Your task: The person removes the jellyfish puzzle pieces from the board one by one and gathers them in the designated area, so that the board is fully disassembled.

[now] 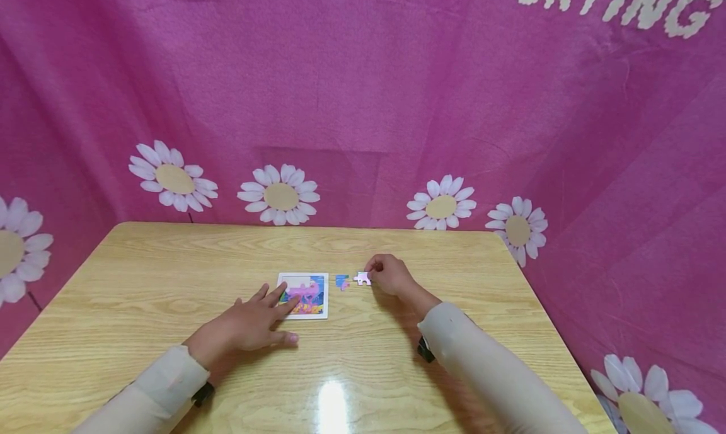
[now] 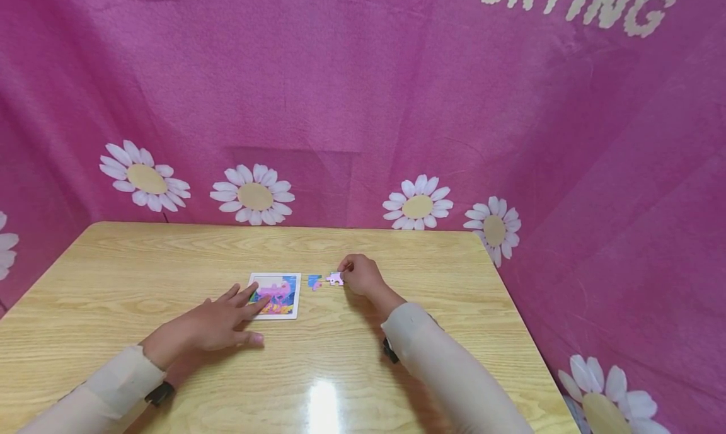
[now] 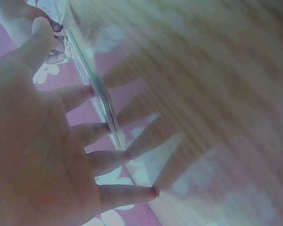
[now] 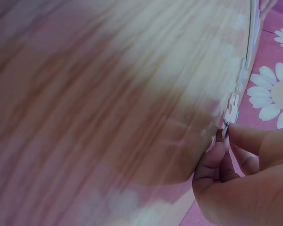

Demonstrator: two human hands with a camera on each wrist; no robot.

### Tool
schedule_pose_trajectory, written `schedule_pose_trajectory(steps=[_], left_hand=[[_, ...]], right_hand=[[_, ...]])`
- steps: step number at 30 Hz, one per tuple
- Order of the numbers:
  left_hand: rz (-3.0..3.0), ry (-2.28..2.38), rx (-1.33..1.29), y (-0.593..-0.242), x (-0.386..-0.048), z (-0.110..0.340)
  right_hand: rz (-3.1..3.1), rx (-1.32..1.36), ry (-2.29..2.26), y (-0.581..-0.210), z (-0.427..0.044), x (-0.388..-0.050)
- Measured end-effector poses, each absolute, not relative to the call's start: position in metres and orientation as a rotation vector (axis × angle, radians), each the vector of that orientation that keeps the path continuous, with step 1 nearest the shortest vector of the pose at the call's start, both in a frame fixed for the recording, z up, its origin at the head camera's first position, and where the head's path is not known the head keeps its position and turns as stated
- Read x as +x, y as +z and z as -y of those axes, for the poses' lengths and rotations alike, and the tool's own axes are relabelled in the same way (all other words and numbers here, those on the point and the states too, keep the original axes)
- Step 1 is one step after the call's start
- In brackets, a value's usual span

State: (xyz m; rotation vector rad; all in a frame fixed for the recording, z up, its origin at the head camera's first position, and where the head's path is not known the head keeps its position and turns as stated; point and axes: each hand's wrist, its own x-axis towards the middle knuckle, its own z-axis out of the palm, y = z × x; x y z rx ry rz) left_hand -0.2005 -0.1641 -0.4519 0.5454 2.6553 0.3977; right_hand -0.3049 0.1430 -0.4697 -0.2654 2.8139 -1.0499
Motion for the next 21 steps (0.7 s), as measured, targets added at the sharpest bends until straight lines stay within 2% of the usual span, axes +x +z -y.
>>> schedule_pose_trajectory(steps=[21], left_hand=[[-2.655, 0.408, 0.553, -0.4484, -0.2009, 0.1640]], right_hand=[[-2.829, -0.314, -0.996, -0.4727, -0.1444, -0.3051]])
